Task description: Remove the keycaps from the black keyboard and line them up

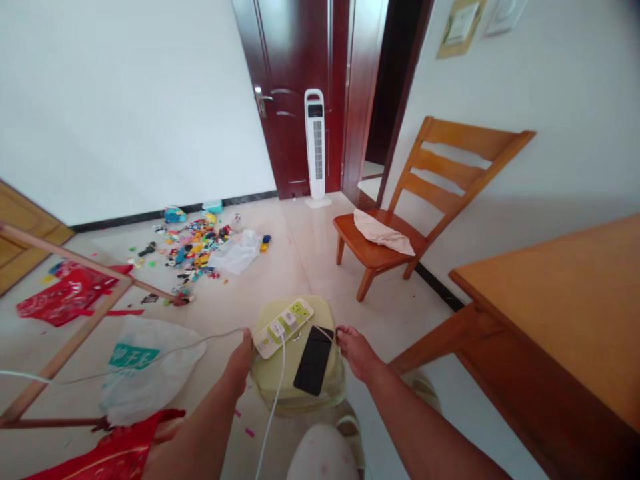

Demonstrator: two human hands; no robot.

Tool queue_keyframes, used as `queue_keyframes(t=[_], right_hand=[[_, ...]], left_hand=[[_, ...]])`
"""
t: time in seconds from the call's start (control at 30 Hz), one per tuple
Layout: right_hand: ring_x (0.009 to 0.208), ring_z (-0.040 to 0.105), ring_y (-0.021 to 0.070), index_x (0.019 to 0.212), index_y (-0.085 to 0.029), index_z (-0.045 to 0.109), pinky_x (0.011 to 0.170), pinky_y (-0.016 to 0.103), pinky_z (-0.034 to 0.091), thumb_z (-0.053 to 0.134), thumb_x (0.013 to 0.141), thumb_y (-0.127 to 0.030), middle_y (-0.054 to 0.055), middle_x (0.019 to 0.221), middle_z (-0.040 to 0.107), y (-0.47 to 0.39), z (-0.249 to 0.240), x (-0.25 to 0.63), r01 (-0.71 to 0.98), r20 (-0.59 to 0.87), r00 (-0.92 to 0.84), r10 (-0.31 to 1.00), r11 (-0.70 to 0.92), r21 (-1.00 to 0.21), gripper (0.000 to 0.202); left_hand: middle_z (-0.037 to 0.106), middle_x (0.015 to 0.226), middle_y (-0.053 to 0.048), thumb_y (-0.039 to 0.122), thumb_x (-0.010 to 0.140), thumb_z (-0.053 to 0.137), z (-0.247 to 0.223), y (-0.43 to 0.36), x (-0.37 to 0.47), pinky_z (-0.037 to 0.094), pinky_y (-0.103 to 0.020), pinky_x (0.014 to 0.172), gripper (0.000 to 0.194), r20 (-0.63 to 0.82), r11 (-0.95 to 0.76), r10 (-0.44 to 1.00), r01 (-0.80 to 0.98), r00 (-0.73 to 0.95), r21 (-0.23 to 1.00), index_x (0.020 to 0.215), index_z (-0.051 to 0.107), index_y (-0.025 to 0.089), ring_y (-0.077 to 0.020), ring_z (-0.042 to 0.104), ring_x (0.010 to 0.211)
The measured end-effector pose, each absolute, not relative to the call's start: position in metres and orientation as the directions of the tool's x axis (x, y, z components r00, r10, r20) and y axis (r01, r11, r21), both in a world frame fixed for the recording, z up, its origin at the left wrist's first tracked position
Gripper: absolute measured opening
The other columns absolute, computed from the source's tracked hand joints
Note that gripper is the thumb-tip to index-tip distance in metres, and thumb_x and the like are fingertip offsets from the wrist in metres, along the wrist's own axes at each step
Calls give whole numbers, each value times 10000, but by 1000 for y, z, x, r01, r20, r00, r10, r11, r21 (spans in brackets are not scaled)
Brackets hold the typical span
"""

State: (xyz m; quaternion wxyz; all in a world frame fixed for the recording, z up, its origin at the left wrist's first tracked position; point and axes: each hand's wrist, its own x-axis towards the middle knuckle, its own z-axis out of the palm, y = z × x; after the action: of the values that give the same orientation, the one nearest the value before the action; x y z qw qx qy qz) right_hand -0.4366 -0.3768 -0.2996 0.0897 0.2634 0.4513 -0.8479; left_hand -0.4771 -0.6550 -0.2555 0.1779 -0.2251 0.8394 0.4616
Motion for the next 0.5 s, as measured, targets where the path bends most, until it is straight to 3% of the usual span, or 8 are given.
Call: queue_keyframes(t=[0.13,0.3,0.5], right_hand=[[627,610,183,865,-201,586,623,295,456,619,626,-254,-11,653,656,-377,-302,-434,375,-510,-854,99,-561,-738,247],[636,619,189,875,-191,601,618,293,461,621,631,-267,-19,647,651,-356,-314,-422,321,-474,-866,158,-552,-770,257],[657,632,197,869,-199,600,633,292,468,630,634,-292,-17,653,655,-330,-316,-401,291,-483,-843,236,-556,-779,254]], left_hand=[[649,1217,-160,733,845,79,-245,-646,-477,474,-330,966,896,-569,452,-154,-569,-808,687,1086,689,122,-256,581,1182],[668,1182,-161,779,803,53,-240,-624,-470,463,-334,989,954,-618,456,-79,-579,-782,676,1029,717,133,-259,581,1184],[645,1224,-158,775,809,54,-237,-594,-458,434,-366,1015,959,-597,564,-33,-508,-802,651,1139,679,128,-264,578,1185]])
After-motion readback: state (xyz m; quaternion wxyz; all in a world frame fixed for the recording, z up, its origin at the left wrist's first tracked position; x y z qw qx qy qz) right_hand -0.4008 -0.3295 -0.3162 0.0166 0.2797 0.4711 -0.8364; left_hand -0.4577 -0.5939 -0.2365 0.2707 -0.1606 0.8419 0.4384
